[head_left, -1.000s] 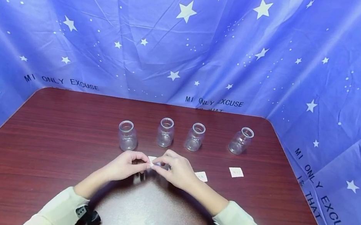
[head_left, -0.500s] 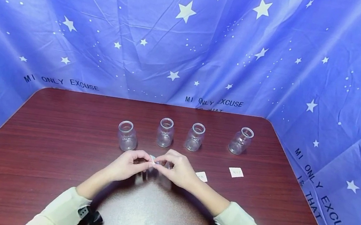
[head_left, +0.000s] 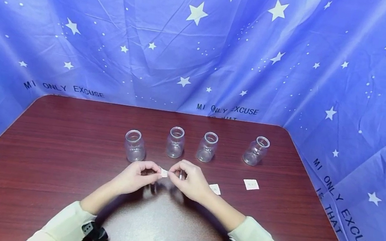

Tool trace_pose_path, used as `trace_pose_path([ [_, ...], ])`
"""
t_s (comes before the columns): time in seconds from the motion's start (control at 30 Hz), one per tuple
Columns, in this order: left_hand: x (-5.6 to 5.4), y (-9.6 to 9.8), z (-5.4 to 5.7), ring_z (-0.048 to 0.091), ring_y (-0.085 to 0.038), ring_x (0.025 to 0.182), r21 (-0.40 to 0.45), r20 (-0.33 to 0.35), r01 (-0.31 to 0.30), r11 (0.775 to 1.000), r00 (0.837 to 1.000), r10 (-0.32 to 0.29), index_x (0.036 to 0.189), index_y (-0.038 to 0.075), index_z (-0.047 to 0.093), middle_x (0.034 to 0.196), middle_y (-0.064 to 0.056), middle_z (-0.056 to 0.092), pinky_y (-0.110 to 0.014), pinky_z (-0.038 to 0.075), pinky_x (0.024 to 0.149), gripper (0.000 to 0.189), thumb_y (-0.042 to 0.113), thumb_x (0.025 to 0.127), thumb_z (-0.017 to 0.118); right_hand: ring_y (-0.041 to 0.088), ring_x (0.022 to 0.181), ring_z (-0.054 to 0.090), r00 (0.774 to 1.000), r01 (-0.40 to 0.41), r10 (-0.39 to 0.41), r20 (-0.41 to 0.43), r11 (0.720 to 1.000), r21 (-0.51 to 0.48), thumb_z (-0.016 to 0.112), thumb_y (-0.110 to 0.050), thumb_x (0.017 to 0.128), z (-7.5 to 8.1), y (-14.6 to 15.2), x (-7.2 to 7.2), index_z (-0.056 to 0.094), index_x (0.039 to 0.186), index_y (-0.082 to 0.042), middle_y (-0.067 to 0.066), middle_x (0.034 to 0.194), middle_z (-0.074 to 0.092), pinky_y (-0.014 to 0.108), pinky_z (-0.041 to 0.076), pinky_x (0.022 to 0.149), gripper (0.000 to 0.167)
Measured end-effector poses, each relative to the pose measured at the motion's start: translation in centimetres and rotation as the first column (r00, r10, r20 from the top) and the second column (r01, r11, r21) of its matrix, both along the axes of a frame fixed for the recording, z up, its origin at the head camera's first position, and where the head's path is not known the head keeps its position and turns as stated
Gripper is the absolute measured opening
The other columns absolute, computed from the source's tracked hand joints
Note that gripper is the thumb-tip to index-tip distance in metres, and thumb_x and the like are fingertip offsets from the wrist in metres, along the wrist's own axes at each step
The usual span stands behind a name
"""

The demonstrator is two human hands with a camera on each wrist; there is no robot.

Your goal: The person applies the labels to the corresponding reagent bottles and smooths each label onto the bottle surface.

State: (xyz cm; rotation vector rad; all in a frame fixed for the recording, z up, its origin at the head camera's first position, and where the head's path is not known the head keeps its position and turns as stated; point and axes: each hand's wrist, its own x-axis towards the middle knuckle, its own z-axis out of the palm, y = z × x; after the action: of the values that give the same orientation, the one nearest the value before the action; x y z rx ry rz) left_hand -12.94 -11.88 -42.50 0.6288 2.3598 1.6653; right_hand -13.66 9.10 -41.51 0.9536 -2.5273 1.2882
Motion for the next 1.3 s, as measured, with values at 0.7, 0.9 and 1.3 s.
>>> trace_pose_path([
  [0.7,0.2,-0.9,-0.4,0.055,0.0,0.066,-0.086,-0.028,-0.026,0.996,0.999,0.024,0.087,0.006,0.065,0.077,-0.005,0.063,-0.019,0.047,0.065,0.009,0.015,0.087,0.063,0.001,0.053,0.041,0.99,0.072,-0.061,0.131,0.995,-0.075,0.064,-0.01,0.083,0.3,0.6,-0.3,0.063,0.08,-0.008,-0.001,0.068,0.055,0.016,0.035,0.047,0.003],
  [0.9,0.3,-1.2,-0.3,0.054,-0.001,0.066,-0.109,-0.016,-0.045,0.993,0.999,0.044,0.088,0.005,0.064,0.08,-0.009,0.065,-0.019,0.046,0.064,0.012,0.017,0.087,0.063,0.001,0.05,0.037,0.979,0.113,-0.088,0.182,0.985,-0.132,0.064,-0.007,0.084,0.7,0.7,-0.2,0.065,0.082,-0.005,0.003,0.066,0.055,0.014,0.029,0.046,0.003],
  [1.3,0.4,-2.1,-0.4,0.06,-0.01,0.065,-0.156,0.032,-0.043,0.987,0.998,0.049,0.09,0.002,0.064,0.078,-0.012,0.066,-0.019,0.046,0.062,0.016,0.018,0.088,0.063,0.003,0.049,0.033,0.976,0.128,-0.098,0.194,0.98,-0.15,0.061,-0.002,0.084,3.7,1.0,0.9,0.062,0.082,0.003,0.009,0.064,0.054,0.012,0.026,0.046,0.006],
])
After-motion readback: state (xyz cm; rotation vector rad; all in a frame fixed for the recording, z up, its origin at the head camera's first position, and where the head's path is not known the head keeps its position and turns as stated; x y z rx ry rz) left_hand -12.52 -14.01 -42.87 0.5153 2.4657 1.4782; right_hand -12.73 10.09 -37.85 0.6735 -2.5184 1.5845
